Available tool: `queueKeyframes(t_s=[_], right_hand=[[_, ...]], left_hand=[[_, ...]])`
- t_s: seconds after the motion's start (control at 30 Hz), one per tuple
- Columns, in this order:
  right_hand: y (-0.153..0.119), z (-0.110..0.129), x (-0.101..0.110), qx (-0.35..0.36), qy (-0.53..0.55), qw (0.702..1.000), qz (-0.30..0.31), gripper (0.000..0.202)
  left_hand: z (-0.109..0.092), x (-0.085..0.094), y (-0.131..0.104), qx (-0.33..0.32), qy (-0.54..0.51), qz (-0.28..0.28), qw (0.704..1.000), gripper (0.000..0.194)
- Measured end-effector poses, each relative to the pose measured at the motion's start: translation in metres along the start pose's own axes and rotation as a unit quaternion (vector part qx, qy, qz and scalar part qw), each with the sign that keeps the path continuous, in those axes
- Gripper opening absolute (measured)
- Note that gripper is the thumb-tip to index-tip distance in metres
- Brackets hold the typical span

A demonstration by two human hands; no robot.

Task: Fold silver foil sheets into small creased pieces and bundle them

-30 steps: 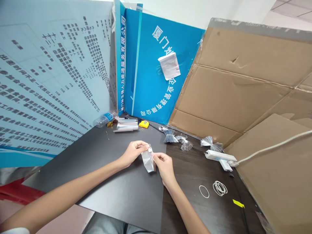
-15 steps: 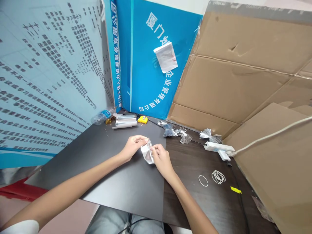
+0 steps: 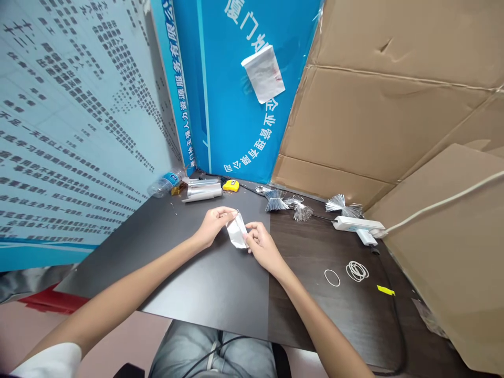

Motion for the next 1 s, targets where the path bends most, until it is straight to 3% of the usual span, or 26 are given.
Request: queueKeyframes(t_s=[0.2, 0.5, 0.63, 0.77, 0.9, 1.0], right_hand=[[0.001, -0.002, 0.0, -0.005, 0.02, 0.999, -0.03, 0.042], [-0.006, 0.005, -0.006, -0.028, 0.026, 0.999, 0.023, 0.045], [-0.007, -0.001, -0.005, -0.053, 0.053, 0.997, -0.002, 0.052], [-0.005, -0.004, -0.001, -0.079, 0.032, 0.996, 0.002, 0.047], [-0.005, -0.006, 0.003, -0.101, 0.008, 0.995, -0.002, 0.046], [-0.01, -0.001, 0.0, -0.091, -0.068, 0.993, 0.022, 0.041]], left_hand=[[0.007, -0.002, 0.0, 0.026, -0.032, 0.007, 0.999, 0.038], [0.001, 0.0, 0.006, 0.076, -0.007, 0.095, 0.993, 0.043], [-0.001, 0.004, 0.009, 0.065, -0.007, 0.086, 0.994, 0.042], [0.0, 0.008, 0.012, 0.052, -0.004, 0.069, 0.996, 0.04], [-0.003, 0.014, 0.015, 0.009, 0.088, 0.038, 0.995, 0.03], [-0.009, 0.009, 0.01, -0.069, 0.254, 0.038, 0.964, 0.02]])
Point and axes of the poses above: each hand's wrist, its own y-axis towards the middle knuckle, its own x-axis out of the back of the hand, z = x × y, the point moved 7 cm from there along y, towards the middle knuckle, and after that the axes turned 10 degrees about x, right-handed, at the moved point
